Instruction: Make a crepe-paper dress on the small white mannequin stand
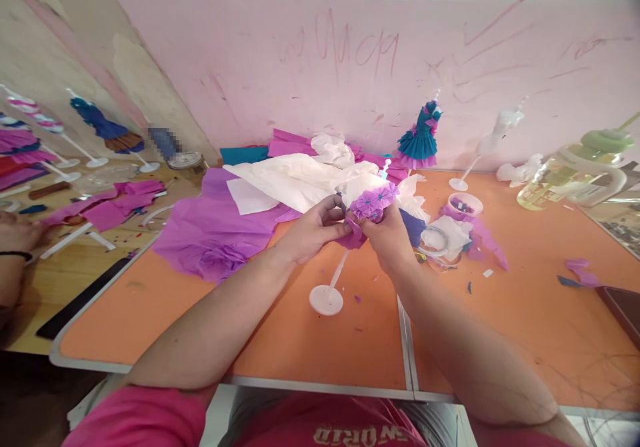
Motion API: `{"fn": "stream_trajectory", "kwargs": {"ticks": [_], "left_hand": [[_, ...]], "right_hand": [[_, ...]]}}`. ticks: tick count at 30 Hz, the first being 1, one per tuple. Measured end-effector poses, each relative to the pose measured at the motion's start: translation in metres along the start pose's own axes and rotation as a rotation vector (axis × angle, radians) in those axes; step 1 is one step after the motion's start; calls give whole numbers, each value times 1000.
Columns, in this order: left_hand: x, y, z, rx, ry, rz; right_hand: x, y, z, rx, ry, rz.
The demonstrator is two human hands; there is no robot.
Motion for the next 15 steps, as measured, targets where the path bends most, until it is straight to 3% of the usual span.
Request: {"fn": "stream_trajectory", "kwargs": {"ticks": [5, 7, 10, 12, 15], "left_hand": [[-2, 8, 9, 46, 126, -100], [-3, 11, 17, 76, 238, -150], [-2, 13, 23, 75, 361, -218], [0, 14, 20, 35, 366, -247], [4, 14, 11, -66, 353, -264]], "right_hand": [[4, -10, -10, -91, -191, -15], [4, -12, -3, -25, -77, 33], [12, -22, 13, 234, 232, 204], [19, -34, 9, 440, 255, 364], [24, -42, -3, 647, 169, 483]]}}
Point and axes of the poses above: each hand's wrist, its own x-axis away from the middle knuckle, its own z-axis out of the back of the hand, y = z × x, the point moved 6 cm from there along -x, towards the middle knuckle, and after that the axes turned 3 degrees about x, right-handed, at the moved point
